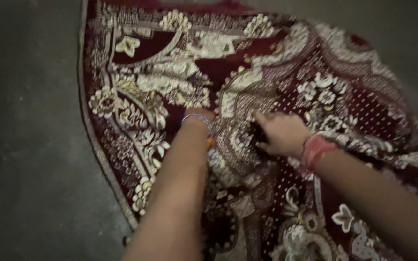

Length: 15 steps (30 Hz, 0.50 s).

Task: The person straightens a large patterned carpet by smoothing it with their hands and pulling at the edges.

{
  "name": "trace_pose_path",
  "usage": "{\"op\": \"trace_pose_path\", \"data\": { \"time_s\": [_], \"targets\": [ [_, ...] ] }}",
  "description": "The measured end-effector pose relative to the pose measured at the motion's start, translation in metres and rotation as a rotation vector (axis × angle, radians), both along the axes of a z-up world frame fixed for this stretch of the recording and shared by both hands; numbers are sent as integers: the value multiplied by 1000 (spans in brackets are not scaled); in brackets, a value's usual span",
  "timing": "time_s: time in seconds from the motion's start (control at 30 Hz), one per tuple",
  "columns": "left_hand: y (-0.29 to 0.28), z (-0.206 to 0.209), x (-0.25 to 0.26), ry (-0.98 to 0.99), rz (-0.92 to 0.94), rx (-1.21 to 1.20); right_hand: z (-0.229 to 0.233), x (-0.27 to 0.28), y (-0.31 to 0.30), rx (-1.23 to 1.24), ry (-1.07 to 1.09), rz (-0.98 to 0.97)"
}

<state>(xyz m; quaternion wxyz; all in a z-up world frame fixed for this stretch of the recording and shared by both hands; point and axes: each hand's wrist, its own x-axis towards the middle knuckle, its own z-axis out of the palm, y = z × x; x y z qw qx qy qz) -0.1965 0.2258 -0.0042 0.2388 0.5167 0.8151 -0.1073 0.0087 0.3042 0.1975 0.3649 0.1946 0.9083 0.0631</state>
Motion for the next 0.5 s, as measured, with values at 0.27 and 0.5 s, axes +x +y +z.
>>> {"op": "trace_pose_path", "data": {
  "time_s": [0.27,0.5],
  "targets": [
    [-22,39,29,85,4,265,-66,49,15,-89,171,13],
    [-37,151,5,362,-114,714,-7,48,35,221,494,333]
  ]
}}
